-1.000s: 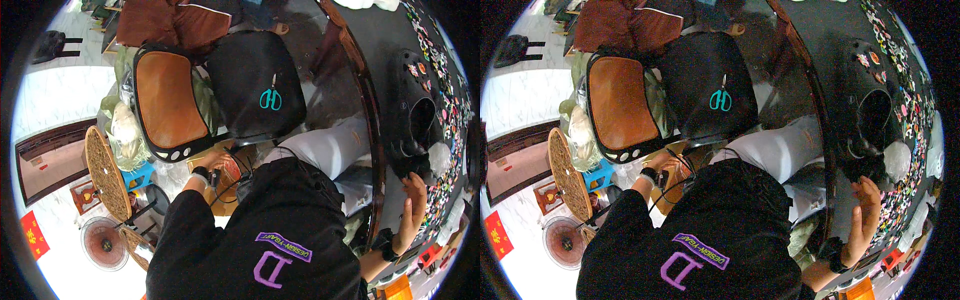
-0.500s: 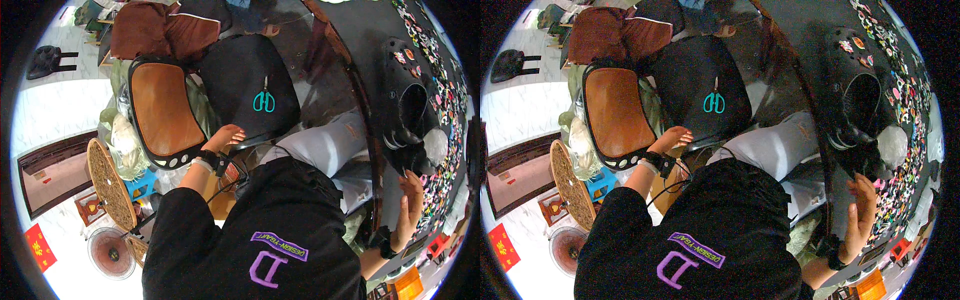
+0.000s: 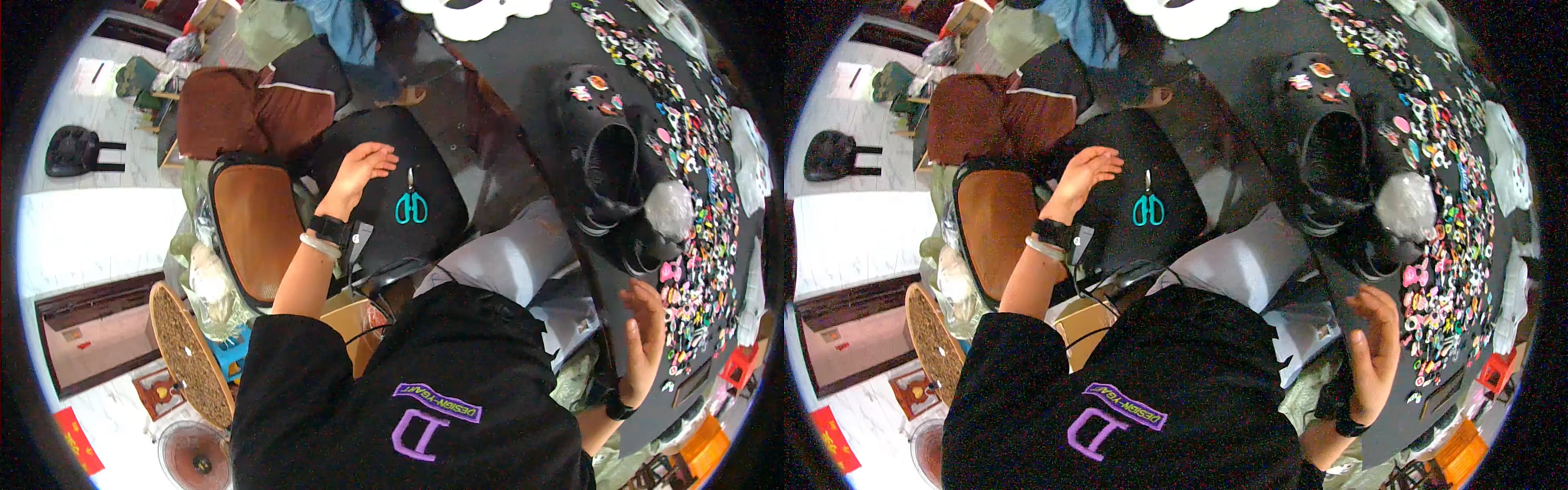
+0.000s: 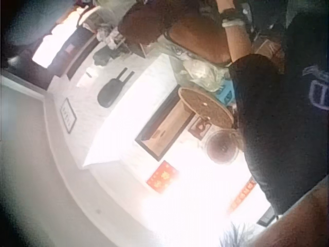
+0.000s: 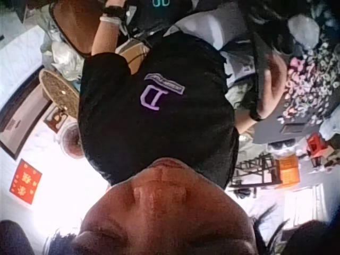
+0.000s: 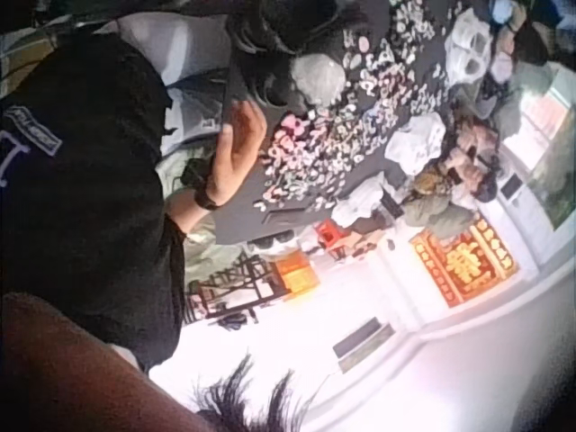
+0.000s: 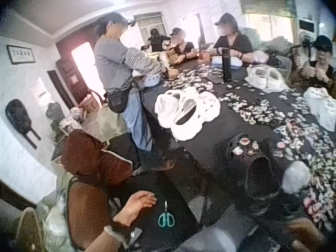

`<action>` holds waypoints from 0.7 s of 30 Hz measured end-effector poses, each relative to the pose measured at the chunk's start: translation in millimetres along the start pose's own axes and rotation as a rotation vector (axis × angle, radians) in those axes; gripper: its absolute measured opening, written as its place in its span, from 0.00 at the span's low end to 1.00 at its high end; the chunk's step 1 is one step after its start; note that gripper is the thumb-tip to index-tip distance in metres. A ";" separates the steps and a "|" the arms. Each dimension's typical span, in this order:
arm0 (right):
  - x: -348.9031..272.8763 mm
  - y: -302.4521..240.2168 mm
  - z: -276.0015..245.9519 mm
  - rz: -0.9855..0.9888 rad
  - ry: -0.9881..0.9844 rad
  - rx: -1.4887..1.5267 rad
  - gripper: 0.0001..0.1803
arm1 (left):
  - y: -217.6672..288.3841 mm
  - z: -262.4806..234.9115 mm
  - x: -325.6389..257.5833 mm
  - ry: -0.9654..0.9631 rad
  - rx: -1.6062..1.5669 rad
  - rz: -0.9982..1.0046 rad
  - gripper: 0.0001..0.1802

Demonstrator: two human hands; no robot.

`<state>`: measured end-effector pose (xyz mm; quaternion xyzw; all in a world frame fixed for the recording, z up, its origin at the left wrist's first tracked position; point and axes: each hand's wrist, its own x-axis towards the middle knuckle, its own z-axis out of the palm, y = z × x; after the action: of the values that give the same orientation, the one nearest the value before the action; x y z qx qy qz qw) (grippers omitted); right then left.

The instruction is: Attaching decorative charms to black clogs at a manufacturing assembly station.

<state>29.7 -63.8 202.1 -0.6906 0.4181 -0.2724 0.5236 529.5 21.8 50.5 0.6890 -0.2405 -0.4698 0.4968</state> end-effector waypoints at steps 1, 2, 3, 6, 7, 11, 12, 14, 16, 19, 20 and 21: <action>-4.4 0.8 0.5 -0.006 0.011 0.023 0.23 | 13.5 9.8 3.4 -0.049 -0.010 0.088 0.14; -7.4 0.0 1.4 -0.004 0.029 0.069 0.22 | 29.0 23.1 7.8 -0.072 -0.005 0.103 0.14; -11.7 4.0 -0.3 -0.004 0.040 0.069 0.22 | 43.1 36.0 11.7 -0.105 -0.025 0.132 0.14; -22.1 10.5 -5.0 -0.018 0.087 0.081 0.21 | 87.0 80.2 18.4 -0.211 -0.052 0.205 0.14; -24.9 11.1 -6.2 -0.025 0.094 0.095 0.21 | 101.4 95.9 18.5 -0.261 -0.059 0.244 0.14; -37.1 10.9 -9.1 -0.026 0.179 0.155 0.21 | 158.2 154.7 6.4 -0.428 -0.052 0.375 0.13; -40.2 11.9 -10.9 -0.032 0.187 0.171 0.21 | 169.9 168.2 3.9 -0.470 -0.046 0.418 0.13; -46.4 12.9 -13.1 -0.045 0.220 0.185 0.21 | 191.5 191.1 -5.1 -0.520 -0.028 0.471 0.13; -52.1 12.9 -13.8 -0.017 0.236 0.221 0.21 | 210.4 211.4 -14.2 -0.578 -0.086 0.618 0.13; -59.2 20.1 -17.3 -0.026 0.254 0.252 0.21 | 233.0 232.7 -32.6 -0.580 -0.076 0.757 0.12; -60.1 21.5 -18.6 -0.021 0.254 0.252 0.21 | 235.4 235.7 -35.0 -0.564 -0.058 0.794 0.12; -61.3 24.5 -19.9 -0.030 0.258 0.225 0.22 | 239.3 241.4 -47.3 -0.540 -0.076 0.831 0.11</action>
<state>-24.5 -23.2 188.6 -0.5931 0.4384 -0.4114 0.5355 327.0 -144.6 272.0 0.3699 -0.5977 -0.4020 0.5868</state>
